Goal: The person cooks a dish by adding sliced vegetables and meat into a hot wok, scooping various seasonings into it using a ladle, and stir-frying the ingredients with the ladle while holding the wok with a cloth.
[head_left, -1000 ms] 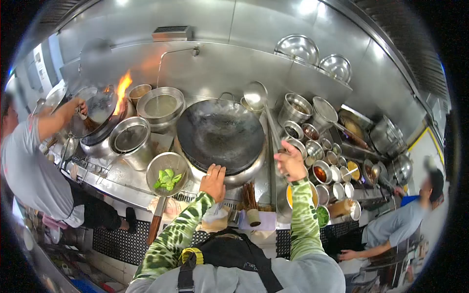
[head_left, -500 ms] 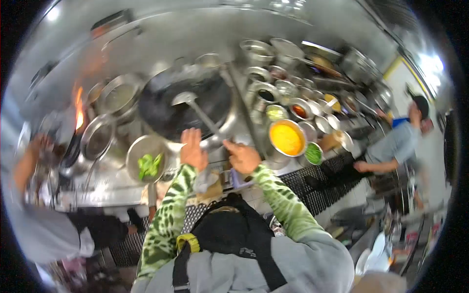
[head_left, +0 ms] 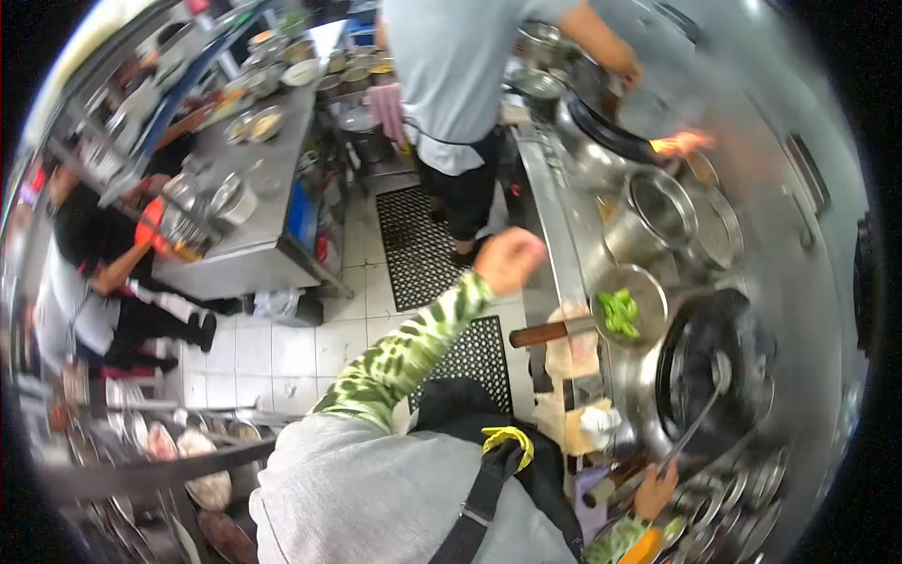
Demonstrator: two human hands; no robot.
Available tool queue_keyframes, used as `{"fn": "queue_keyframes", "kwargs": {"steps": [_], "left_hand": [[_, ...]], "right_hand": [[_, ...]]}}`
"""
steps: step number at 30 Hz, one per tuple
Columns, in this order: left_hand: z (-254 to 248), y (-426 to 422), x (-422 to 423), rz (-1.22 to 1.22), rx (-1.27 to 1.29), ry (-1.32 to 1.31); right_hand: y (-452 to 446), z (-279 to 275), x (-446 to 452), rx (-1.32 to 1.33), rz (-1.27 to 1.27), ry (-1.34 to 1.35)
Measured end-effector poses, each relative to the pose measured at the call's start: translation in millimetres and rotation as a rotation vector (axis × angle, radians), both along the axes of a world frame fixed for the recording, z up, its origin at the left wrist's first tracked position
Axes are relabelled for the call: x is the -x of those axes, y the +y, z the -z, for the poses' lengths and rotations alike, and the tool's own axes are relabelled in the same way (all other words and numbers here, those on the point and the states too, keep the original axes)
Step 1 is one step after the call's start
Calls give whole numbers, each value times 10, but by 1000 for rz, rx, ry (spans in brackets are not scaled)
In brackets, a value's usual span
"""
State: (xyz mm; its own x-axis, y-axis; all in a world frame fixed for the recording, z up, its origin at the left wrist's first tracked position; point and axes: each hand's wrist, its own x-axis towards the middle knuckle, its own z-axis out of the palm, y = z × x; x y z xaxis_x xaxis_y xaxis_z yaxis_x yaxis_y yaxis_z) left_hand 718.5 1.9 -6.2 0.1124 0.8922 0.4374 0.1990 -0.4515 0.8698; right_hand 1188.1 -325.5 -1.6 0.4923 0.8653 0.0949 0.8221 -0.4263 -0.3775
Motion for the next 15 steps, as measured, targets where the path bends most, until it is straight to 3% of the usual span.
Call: {"fn": "queue_keyframes", "kwargs": {"steps": [2,3,6,7,9,10,11,15], "left_hand": [[212,52,836,-262,268,-570],[360,34,1313,-405,231,-644],[891,-61,2759,-865,252,-712],[923,-144,3108,-931,210,-871],[1000,-221,3834,-1111,192,-932],[1003,-244,4174,-1156,224,-922],[1010,-242,4518,-1200,257,-911],[1179,3,5743,-1337,147,-1033]], "right_hand": [[92,-21,-16,68,-23,9],[112,-137,92,96,-25,27],[127,-141,170,151,6,33],[78,-39,47,115,-66,-14],[140,-114,337,18,20,-33],[76,80,86,-154,-330,-244],[130,-86,150,176,-79,45],[449,-211,599,85,64,76]]}}
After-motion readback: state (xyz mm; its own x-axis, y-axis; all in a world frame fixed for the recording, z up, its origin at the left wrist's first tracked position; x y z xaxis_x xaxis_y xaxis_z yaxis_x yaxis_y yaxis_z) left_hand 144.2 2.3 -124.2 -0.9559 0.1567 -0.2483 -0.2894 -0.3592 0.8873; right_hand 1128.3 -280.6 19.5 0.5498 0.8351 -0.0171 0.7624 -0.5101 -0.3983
